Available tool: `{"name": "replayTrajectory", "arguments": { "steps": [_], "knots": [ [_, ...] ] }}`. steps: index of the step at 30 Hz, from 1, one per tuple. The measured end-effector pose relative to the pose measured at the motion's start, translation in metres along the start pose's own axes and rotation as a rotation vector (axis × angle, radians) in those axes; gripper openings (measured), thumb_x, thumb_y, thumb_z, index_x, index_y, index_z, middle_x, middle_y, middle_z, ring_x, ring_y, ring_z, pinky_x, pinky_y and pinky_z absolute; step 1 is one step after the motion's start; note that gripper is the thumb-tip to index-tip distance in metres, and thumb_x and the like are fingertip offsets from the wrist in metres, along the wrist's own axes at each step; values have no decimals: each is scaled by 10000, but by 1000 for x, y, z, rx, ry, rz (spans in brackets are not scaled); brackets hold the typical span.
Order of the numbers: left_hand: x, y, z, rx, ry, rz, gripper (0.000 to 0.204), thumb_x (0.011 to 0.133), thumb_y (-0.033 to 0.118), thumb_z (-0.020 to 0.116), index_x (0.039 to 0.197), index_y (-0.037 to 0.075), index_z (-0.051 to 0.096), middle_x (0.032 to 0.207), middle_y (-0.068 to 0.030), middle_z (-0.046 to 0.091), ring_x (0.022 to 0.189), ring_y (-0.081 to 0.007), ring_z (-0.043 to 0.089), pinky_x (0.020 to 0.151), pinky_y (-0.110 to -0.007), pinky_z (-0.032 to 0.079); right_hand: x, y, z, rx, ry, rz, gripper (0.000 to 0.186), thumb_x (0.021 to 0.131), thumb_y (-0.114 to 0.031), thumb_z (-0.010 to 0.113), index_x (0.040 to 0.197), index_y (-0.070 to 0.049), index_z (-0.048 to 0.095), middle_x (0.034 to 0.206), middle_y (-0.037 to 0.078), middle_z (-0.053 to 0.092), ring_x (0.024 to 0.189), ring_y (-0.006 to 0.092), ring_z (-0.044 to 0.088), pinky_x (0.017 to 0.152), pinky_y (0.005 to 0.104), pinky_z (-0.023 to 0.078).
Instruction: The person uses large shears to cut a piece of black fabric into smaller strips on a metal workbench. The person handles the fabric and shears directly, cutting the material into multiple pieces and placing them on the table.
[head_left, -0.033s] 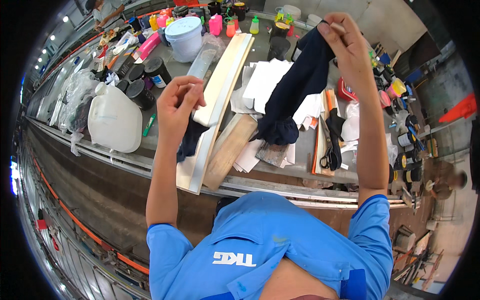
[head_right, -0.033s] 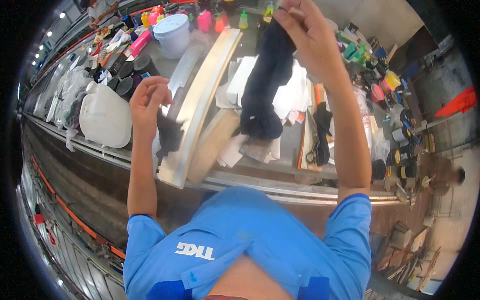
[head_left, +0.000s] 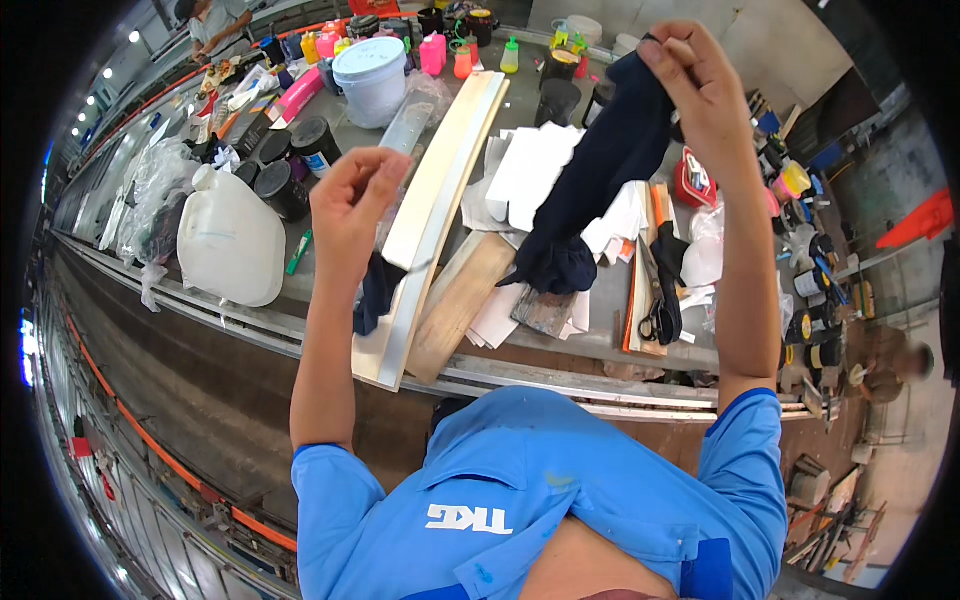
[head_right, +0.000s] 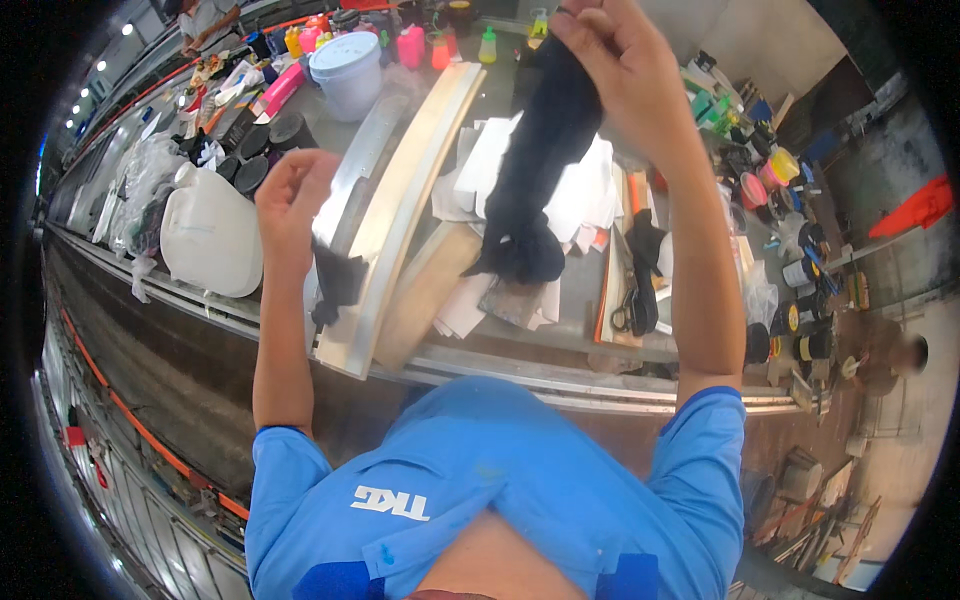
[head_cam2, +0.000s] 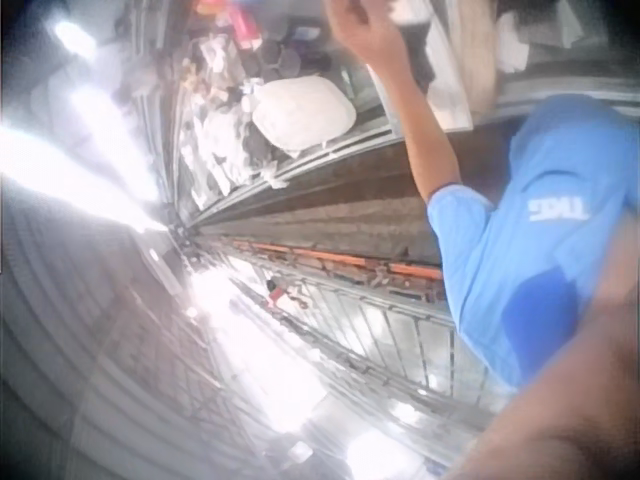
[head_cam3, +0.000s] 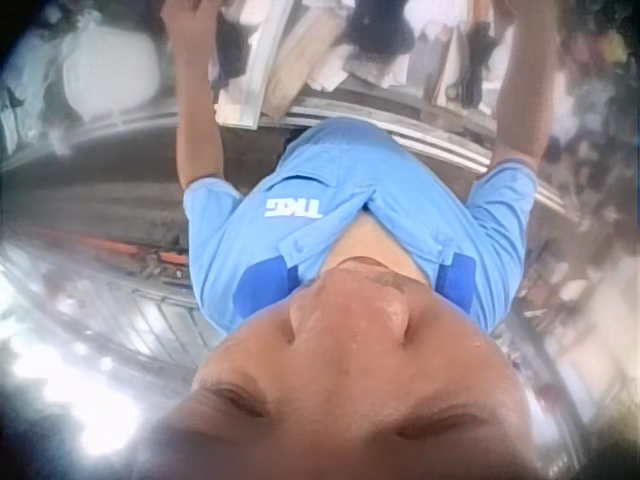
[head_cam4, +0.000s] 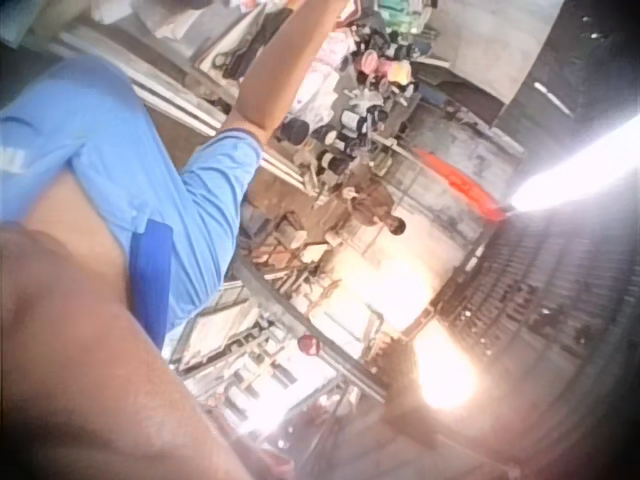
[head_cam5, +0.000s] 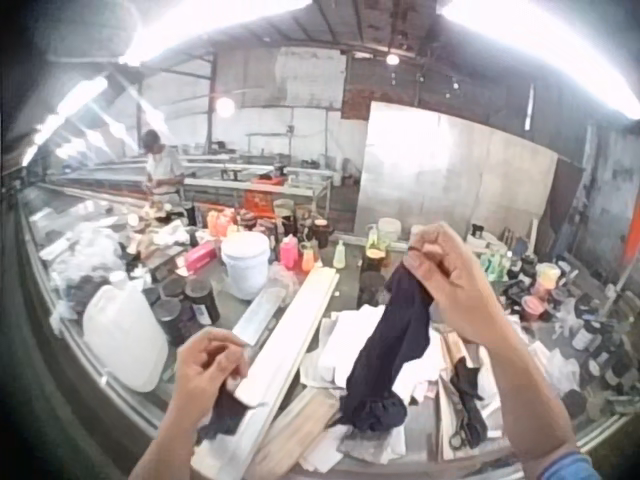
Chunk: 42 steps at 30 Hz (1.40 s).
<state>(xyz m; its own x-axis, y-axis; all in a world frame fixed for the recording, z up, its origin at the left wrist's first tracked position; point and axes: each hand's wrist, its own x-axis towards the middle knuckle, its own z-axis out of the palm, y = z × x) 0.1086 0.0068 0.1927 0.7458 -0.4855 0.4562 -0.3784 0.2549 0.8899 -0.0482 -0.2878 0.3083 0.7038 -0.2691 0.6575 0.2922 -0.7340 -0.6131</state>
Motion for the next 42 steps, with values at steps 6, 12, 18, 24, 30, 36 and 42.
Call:
{"name": "replayTrajectory", "arguments": {
  "steps": [6, 12, 18, 24, 30, 36, 42],
  "knots": [
    [33, 18, 13, 228, -98, 162, 172, 953, 149, 648, 1015, -7, 680, 943, -7, 696, 878, -51, 599, 815, -212, 462, 21, -31, -21, -22, 186, -90, 270, 973, -194, 639, 1167, -8, 612, 1059, 17, 666, 1000, 57, 587, 898, 200, 423],
    [-33, -88, -44, 832, -540, -109, 215, 799, 222, 762, 967, 113, 682, 808, -60, 601, 831, -250, 596, 736, -388, 479, -52, -35, -23, -270, 48, -1, 138, 953, -120, 639, 1026, -17, 583, 885, 8, 594, 839, 75, 532, 800, 215, 426],
    [-162, -161, -55, 1277, -417, -158, 379, 676, 412, 827, 894, 158, 649, 871, -14, 575, 894, -224, 576, 701, -397, 437, -97, -33, -17, -56, -144, 145, 99, 937, -59, 637, 980, -10, 562, 887, -4, 574, 840, 73, 532, 797, 219, 430],
    [-159, -154, -48, 1023, -269, 58, 155, 745, 241, 791, 866, 157, 746, 934, -4, 618, 919, -225, 572, 748, -383, 429, -96, -24, 10, -77, -284, 119, 135, 892, -83, 688, 934, -31, 572, 850, -4, 532, 795, 80, 508, 729, 219, 410],
    [-80, -32, -48, 82, -48, -131, 165, 848, -15, 679, 1008, 4, 715, 951, -68, 711, 917, -127, 648, 832, -276, 503, -74, -40, 28, 62, -376, 173, 151, 911, -113, 677, 958, -14, 573, 873, -8, 550, 813, 67, 496, 738, 216, 410],
    [-35, 21, -36, 58, -14, -75, 152, 900, -57, 622, 1033, -49, 697, 923, -106, 721, 876, -137, 681, 811, -247, 532, -50, -55, 45, 195, -386, 80, 197, 917, -150, 680, 1049, -28, 597, 882, -20, 583, 818, 54, 526, 743, 219, 435],
    [-49, 51, -23, -73, -46, 316, 226, 835, -110, 680, 1049, -38, 691, 935, -135, 722, 883, -178, 689, 814, -281, 531, -68, -61, 101, 201, -569, 31, 635, 805, -320, 801, 1325, -72, 534, 866, 68, 593, 813, 161, 585, 744, 298, 481]
  ]
}}
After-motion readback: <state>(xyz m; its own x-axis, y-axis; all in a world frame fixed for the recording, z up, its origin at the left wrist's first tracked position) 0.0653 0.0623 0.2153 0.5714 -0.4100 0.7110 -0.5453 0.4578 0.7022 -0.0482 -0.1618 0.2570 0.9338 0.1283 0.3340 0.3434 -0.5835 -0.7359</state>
